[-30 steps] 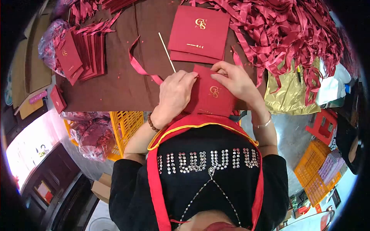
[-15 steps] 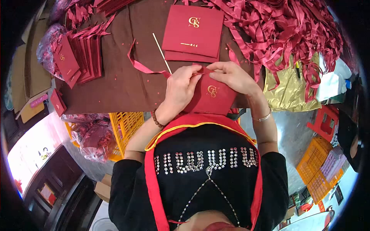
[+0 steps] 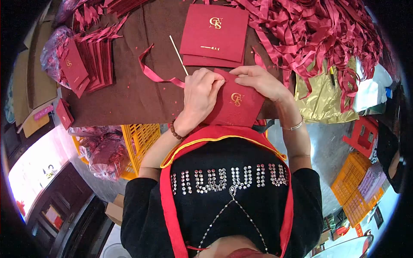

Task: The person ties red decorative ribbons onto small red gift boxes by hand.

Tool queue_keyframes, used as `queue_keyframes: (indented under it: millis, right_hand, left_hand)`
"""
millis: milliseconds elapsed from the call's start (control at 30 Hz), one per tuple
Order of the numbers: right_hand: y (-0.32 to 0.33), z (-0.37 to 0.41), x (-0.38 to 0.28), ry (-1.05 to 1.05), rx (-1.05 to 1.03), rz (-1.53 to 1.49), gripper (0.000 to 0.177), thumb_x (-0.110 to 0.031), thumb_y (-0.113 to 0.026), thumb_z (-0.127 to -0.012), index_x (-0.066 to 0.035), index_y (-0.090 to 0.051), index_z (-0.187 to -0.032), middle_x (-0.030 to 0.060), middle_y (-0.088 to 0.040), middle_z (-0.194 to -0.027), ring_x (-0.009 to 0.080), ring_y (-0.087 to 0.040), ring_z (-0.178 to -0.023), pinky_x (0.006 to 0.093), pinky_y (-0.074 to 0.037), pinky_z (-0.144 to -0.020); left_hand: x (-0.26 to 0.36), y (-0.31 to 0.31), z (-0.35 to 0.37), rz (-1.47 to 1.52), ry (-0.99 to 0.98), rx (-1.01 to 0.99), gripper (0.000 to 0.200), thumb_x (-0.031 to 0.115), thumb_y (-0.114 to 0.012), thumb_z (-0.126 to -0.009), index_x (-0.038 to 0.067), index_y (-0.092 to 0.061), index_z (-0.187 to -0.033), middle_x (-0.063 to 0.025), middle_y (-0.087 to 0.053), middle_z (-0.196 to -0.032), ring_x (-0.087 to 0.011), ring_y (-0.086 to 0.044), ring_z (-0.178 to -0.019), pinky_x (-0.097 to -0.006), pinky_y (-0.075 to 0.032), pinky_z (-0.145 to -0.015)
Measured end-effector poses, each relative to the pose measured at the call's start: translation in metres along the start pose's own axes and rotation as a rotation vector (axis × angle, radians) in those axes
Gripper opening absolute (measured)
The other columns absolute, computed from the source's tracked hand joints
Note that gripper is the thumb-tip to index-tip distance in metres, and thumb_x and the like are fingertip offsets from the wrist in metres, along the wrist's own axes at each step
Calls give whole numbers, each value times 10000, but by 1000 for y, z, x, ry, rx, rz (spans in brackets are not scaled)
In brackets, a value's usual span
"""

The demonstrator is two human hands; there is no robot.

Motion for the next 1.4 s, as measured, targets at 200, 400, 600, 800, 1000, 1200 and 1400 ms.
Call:
queue_keyframes:
  millis: [200, 400, 600, 800, 1000, 1200, 1400]
  right_hand:
    - [-2, 1, 0, 8, -4, -17, 352, -127, -535, -892, 44, -533, -1199, 51, -599, -1084, 93, -532, -995, 234, -400, -900]
    - [-2, 2, -1, 31, -6, 33, 363, -132, -529, -899, 47, -519, -1215, 49, -593, -1090, 85, -523, -999, 234, -394, -903]
    - [-6, 4, -3, 19, -7, -10, 330, -102, -512, -907, 34, -531, -1207, 48, -591, -1094, 84, -520, -998, 238, -401, -894]
    - [-9, 7, 0, 104, 72, 6, 342, -138, -526, -879, 41, -558, -1168, 104, -645, -1025, 126, -571, -951, 257, -438, -850]
    - [-9, 12, -3, 147, 86, 130, 367, -170, -539, -881, 31, -548, -1188, 111, -650, -1005, 128, -578, -945, 268, -445, -841]
    - [-13, 12, -12, 50, 12, 90, 335, -99, -496, -918, 49, -512, -1218, 76, -590, -1125, 108, -522, -1057, 253, -397, -930]
    - [-16, 19, -21, 98, 5, 155, 330, -101, -496, -922, 40, -516, -1220, 86, -601, -1128, 118, -544, -1037, 265, -414, -917]
  left_hand:
    - [8, 1, -5, -144, -49, -8, 53, 89, -660, -782, 57, -619, -785, -71, -574, -727, -251, -555, -679, -352, -371, -618]
    - [6, 1, -7, -122, -23, -22, 63, 100, -658, -782, 57, -612, -781, -85, -562, -723, -270, -548, -680, -384, -385, -608]
    - [18, 4, -16, -221, -78, -65, 62, 74, -629, -771, 53, -575, -750, -100, -540, -710, -293, -539, -678, -406, -391, -618]
    - [29, -3, -14, -501, -283, -69, 53, 82, -569, -732, 66, -518, -734, -82, -498, -722, -268, -505, -690, -391, -360, -621]
    - [22, 4, -13, -332, -298, -81, 101, 91, -629, -744, 78, -557, -814, -67, -533, -750, -240, -533, -733, -371, -372, -629]
    - [20, 17, -16, -345, -312, -42, 76, 132, -648, -757, 121, -573, -768, -6, -536, -756, -189, -525, -739, -372, -322, -739]
    - [20, 17, -21, -132, -257, -55, 56, 162, -646, -787, 124, -605, -798, -16, -564, -837, -195, -533, -816, -366, -324, -749]
Point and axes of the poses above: each hand's wrist, its own z-axis away from the middle knuckle, its own y-axis out of the back of the hand, x = y × z, the point moved 1 cm from there along -z, towards the middle knuckle
